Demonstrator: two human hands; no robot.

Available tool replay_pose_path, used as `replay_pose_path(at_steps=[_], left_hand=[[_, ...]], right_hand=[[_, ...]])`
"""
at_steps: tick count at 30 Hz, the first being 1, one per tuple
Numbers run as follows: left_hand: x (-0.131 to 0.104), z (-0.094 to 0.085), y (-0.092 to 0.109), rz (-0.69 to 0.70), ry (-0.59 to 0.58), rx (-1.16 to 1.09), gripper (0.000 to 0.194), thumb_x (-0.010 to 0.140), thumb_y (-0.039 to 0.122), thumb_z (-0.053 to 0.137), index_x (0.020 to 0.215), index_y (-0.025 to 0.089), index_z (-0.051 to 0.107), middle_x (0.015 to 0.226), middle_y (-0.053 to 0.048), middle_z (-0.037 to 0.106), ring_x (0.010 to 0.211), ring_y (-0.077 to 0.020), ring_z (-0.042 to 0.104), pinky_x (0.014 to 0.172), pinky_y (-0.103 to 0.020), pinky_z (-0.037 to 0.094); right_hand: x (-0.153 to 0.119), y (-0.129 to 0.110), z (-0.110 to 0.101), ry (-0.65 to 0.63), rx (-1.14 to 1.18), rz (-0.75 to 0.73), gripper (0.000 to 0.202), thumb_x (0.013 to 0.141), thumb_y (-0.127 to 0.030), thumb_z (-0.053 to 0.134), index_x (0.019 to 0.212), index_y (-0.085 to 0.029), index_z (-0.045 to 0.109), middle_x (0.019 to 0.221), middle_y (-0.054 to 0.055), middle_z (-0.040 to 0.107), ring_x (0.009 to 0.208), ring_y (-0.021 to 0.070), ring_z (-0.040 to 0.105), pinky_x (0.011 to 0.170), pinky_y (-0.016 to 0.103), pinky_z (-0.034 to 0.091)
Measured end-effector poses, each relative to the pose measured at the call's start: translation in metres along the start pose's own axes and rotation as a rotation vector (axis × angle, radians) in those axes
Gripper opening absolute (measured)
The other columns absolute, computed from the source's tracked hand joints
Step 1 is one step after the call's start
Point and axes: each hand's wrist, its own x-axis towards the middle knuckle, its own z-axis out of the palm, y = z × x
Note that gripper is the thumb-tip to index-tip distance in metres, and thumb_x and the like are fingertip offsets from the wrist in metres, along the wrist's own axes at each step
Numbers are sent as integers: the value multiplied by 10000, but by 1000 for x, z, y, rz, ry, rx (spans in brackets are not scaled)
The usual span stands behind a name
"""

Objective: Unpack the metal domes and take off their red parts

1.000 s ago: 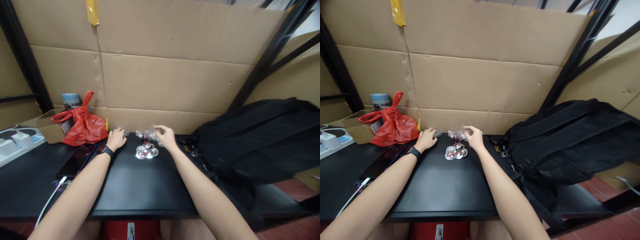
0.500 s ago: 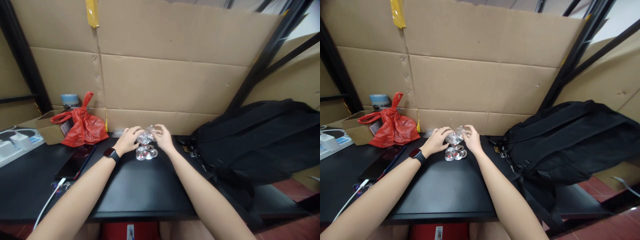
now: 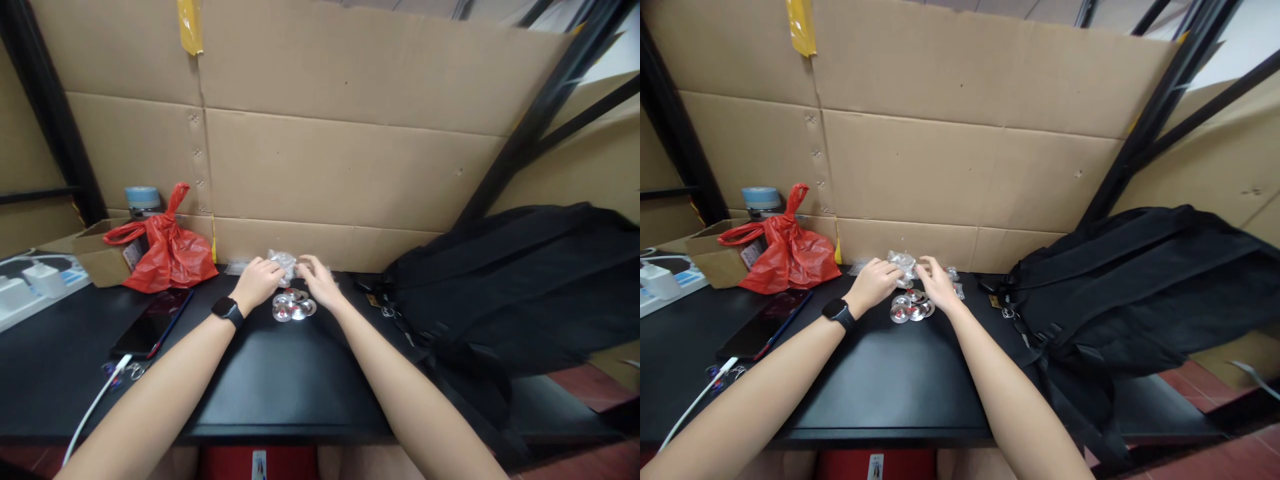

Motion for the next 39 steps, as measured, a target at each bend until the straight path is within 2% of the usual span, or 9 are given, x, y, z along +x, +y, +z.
replay_pose_path(at_steps=[2,5,9,15,18,22,27,32,39], left_hand=[[-6,0,-13,-125,-47,16,129,911,172,546,917,189,673,938,-73,704,882,-219,631,752,-353,377],[-17,2,-35,-295,-151,46,153,884,162,536,896,198,685,922,-79,702,893,-237,643,749,-356,389],[-31,13,-55,-440,-224,51,229,885,199,506,1025,200,688,1023,-95,701,957,-254,641,790,-360,415],[-38,37,-61,-526,-420,-86,312,940,345,446,1119,249,683,1199,-85,666,1108,-270,605,907,-394,415],[-39,42,-62,-561,-422,-144,368,952,397,427,1228,252,624,1287,-100,626,1174,-283,573,950,-427,404],[-40,44,-64,-567,-372,-185,431,927,377,471,1318,208,540,1332,-137,575,1202,-296,559,944,-437,422],[-40,46,-66,-546,-347,-197,326,927,363,471,1155,202,640,1427,-124,486,1193,-298,568,934,-431,436],[-42,48,-66,-536,-330,-178,292,907,361,496,1104,221,660,1320,-112,564,1157,-301,569,949,-447,408],[-42,41,-62,-535,-304,-143,313,884,335,504,1140,218,641,1267,-120,597,1146,-307,559,940,-452,401]], right_hand=[[-3,1,2,-81,-214,-139,305,948,-403,506,1161,-205,599,1136,94,678,1079,217,624,976,390,464],[-7,0,9,-245,-434,-227,294,985,-354,448,1114,-199,661,1185,110,655,1150,231,580,1034,405,410],[-5,-4,23,-360,-597,-117,340,947,-255,485,1256,-265,626,1305,85,619,1207,254,566,1011,424,421],[21,-8,40,-420,-669,-20,475,855,-224,627,1327,-269,590,1265,72,674,1146,262,628,989,386,453],[38,-11,45,-493,-625,-61,485,792,-153,692,1262,-265,652,1239,53,694,1138,232,643,992,325,458],[56,-16,52,-630,-602,-55,463,709,-165,796,1144,-310,729,1128,10,743,1043,221,687,928,277,493],[54,-23,58,-577,-703,-81,404,731,-178,792,1110,-312,748,1085,24,754,1024,239,692,920,295,494],[41,-33,44,-492,-697,-139,341,852,-224,694,1188,-277,716,1134,56,742,1071,245,679,956,302,474],[19,-44,-9,-490,-636,-128,324,909,-280,626,1228,-284,683,1030,33,760,923,226,708,844,284,488]])
